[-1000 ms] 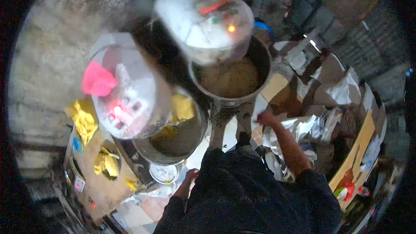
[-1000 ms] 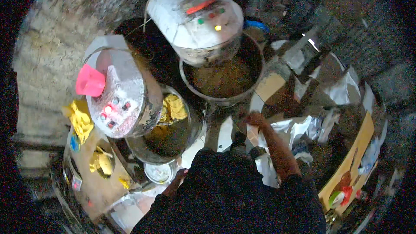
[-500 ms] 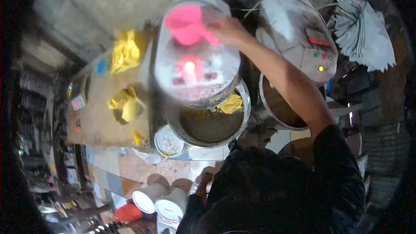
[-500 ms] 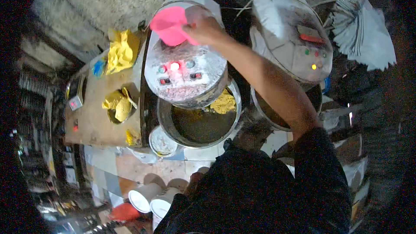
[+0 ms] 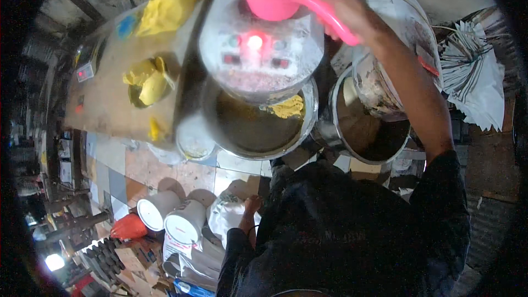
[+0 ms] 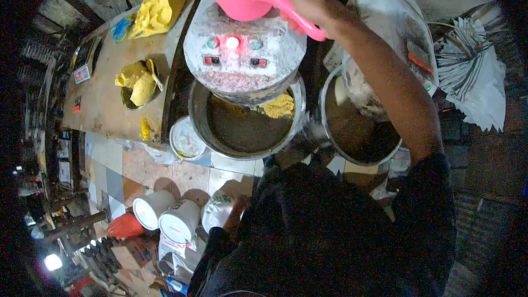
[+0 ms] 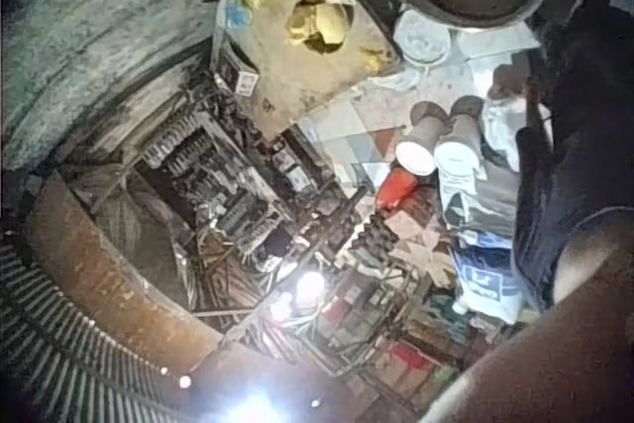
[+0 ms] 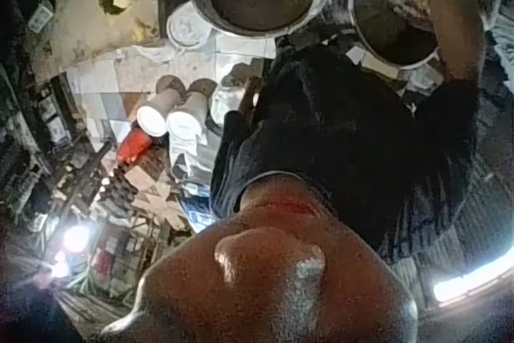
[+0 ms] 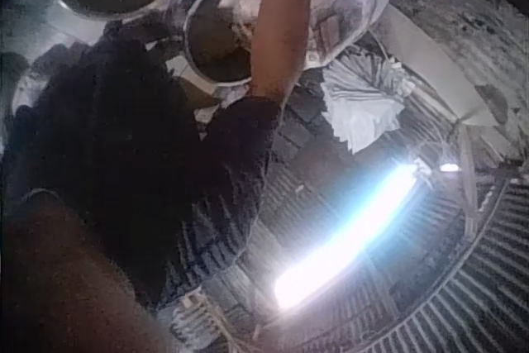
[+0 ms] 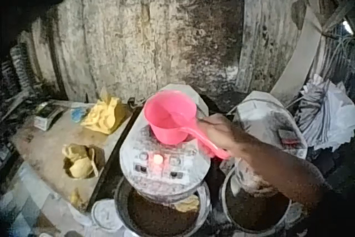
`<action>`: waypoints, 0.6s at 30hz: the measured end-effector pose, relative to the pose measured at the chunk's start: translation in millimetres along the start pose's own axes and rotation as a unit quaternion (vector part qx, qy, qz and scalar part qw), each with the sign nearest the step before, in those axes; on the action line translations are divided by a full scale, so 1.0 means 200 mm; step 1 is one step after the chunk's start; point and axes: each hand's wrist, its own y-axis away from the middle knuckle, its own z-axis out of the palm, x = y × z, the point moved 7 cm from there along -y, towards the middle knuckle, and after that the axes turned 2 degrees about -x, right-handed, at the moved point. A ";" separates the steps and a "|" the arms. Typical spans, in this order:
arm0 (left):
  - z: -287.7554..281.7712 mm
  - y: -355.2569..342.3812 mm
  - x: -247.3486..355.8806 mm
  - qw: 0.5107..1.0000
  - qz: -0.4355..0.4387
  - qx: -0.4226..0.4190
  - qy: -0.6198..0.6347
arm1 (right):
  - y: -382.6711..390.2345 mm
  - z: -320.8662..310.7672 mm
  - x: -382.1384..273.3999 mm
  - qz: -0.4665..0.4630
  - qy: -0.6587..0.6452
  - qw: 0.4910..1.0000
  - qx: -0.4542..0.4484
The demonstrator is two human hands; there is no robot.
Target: Preparing and filling dough buns and checking industrial mixers in a bakery.
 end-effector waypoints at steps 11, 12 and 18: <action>0.15 -0.11 0.17 0.981 -0.190 0.045 -0.018 | 1.03 -0.19 0.63 0.044 -0.004 0.990 -0.136; 0.18 -0.08 0.18 0.955 -0.271 0.010 -0.123 | 1.11 -0.17 0.67 0.030 0.024 0.991 -0.131; 0.30 -0.12 0.49 0.965 -0.097 -0.071 -0.232 | 1.44 -0.29 1.08 0.009 -0.013 0.997 -0.081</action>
